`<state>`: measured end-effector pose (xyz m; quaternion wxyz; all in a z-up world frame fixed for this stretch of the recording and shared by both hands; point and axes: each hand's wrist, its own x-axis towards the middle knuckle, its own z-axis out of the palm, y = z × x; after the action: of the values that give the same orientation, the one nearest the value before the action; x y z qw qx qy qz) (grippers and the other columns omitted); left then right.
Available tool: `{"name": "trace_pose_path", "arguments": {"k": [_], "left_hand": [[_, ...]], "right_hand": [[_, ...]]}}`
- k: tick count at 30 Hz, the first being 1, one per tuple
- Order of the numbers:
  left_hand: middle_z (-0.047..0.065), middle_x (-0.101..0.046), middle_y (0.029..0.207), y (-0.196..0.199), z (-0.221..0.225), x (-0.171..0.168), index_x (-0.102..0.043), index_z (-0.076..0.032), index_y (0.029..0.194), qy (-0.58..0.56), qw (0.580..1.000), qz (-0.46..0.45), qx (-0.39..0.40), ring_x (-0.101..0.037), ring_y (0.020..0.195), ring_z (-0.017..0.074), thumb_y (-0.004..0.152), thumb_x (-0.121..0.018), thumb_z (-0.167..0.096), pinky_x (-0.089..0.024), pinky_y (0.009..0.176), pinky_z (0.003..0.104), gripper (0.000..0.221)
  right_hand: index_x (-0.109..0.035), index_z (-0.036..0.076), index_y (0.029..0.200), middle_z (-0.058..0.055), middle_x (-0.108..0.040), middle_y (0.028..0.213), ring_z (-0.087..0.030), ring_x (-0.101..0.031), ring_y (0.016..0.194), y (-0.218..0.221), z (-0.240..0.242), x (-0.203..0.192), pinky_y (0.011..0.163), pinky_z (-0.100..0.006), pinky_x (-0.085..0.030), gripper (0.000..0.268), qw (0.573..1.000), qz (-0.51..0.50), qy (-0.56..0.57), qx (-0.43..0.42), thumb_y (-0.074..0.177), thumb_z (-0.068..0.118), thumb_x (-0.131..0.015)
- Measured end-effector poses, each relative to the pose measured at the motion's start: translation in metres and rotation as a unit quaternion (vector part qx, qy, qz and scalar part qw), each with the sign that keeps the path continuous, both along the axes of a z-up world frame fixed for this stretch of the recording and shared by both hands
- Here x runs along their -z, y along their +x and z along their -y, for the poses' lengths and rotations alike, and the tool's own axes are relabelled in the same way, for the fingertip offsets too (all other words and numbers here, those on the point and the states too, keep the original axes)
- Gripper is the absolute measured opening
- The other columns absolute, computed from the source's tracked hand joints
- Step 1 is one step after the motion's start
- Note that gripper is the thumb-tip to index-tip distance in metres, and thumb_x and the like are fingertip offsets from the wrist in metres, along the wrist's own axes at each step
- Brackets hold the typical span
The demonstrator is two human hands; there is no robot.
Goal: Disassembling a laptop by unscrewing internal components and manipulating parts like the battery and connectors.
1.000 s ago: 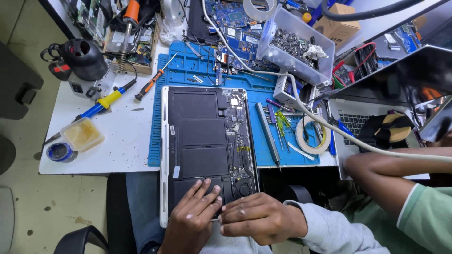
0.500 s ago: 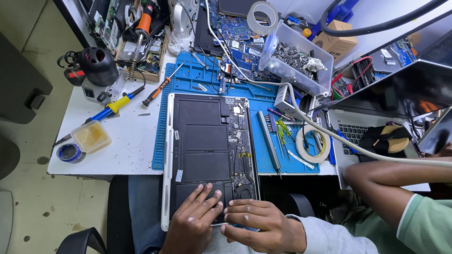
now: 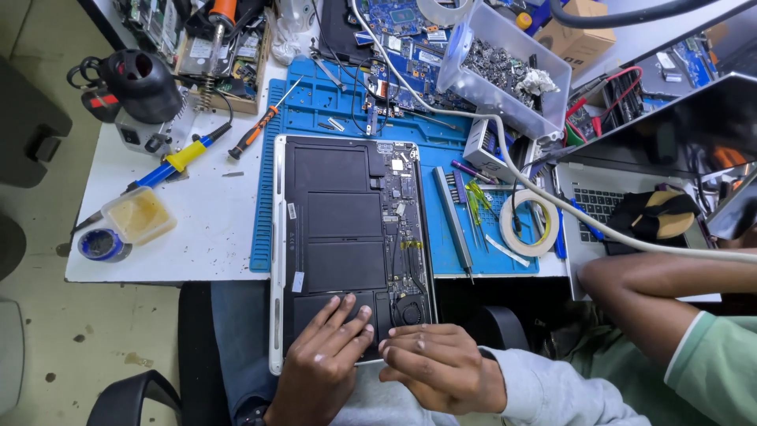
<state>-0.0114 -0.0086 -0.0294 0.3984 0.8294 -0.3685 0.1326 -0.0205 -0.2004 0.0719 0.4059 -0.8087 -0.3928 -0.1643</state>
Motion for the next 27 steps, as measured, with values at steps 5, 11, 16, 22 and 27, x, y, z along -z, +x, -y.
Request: {"name": "trace_pose_path", "arguments": {"k": [5,11,16,22,27], "left_hand": [[0.02,-0.073,0.125,-0.002,-0.002,0.005,-0.078,0.001,0.11,0.002,1.0,-0.012,0.006,-0.064,0.124,0.0427,0.086,-0.064,0.009,-0.047,0.109,0.056,0.029],[0.02,-0.074,0.122,0.0,0.001,0.011,-0.073,0.006,0.116,-0.01,1.0,-0.003,-0.008,-0.066,0.122,0.042,0.092,-0.06,0.0,-0.048,0.11,0.055,0.028],[0.02,-0.073,0.124,0.001,-0.003,-0.001,-0.077,0.002,0.111,0.008,1.0,-0.013,0.01,-0.064,0.123,0.0439,0.078,-0.057,0.013,-0.047,0.11,0.057,0.041],[0.02,-0.073,0.124,0.0,-0.001,-0.002,-0.078,0.002,0.109,0.008,1.0,-0.008,0.012,-0.065,0.123,0.0426,0.079,-0.058,0.015,-0.047,0.11,0.055,0.038],[0.02,-0.075,0.121,-0.001,0.001,0.008,-0.079,0.0,0.108,-0.01,1.0,0.007,-0.004,-0.066,0.121,0.0434,0.084,-0.058,0.012,-0.048,0.108,0.056,0.034]], "right_hand": [[-0.066,-0.002,0.118,-0.015,-0.075,0.094,-0.025,-0.079,0.081,-0.008,0.001,0.005,0.087,-0.042,-0.07,0.023,0.999,0.019,-0.034,0.022,0.097,0.005,-0.073],[-0.06,-0.005,0.129,-0.026,-0.069,0.127,-0.041,-0.071,0.121,0.009,0.013,-0.015,0.113,-0.058,-0.052,0.03,0.987,-0.096,-0.05,-0.115,0.11,0.012,-0.046],[-0.063,-0.005,0.125,-0.025,-0.071,0.119,-0.044,-0.073,0.116,0.015,0.019,-0.005,0.11,-0.057,-0.058,0.033,0.977,-0.129,-0.02,-0.171,0.112,0.007,-0.035],[-0.068,-0.009,0.101,-0.021,-0.074,0.099,-0.033,-0.08,0.093,-0.001,0.007,-0.009,0.098,-0.051,-0.065,0.024,0.995,-0.078,0.001,-0.069,0.106,0.003,-0.047],[-0.068,-0.008,0.113,-0.017,-0.077,0.097,-0.029,-0.081,0.09,-0.014,0.006,-0.004,0.097,-0.048,-0.065,0.023,0.996,-0.049,-0.044,0.054,0.094,0.003,-0.074]]}}
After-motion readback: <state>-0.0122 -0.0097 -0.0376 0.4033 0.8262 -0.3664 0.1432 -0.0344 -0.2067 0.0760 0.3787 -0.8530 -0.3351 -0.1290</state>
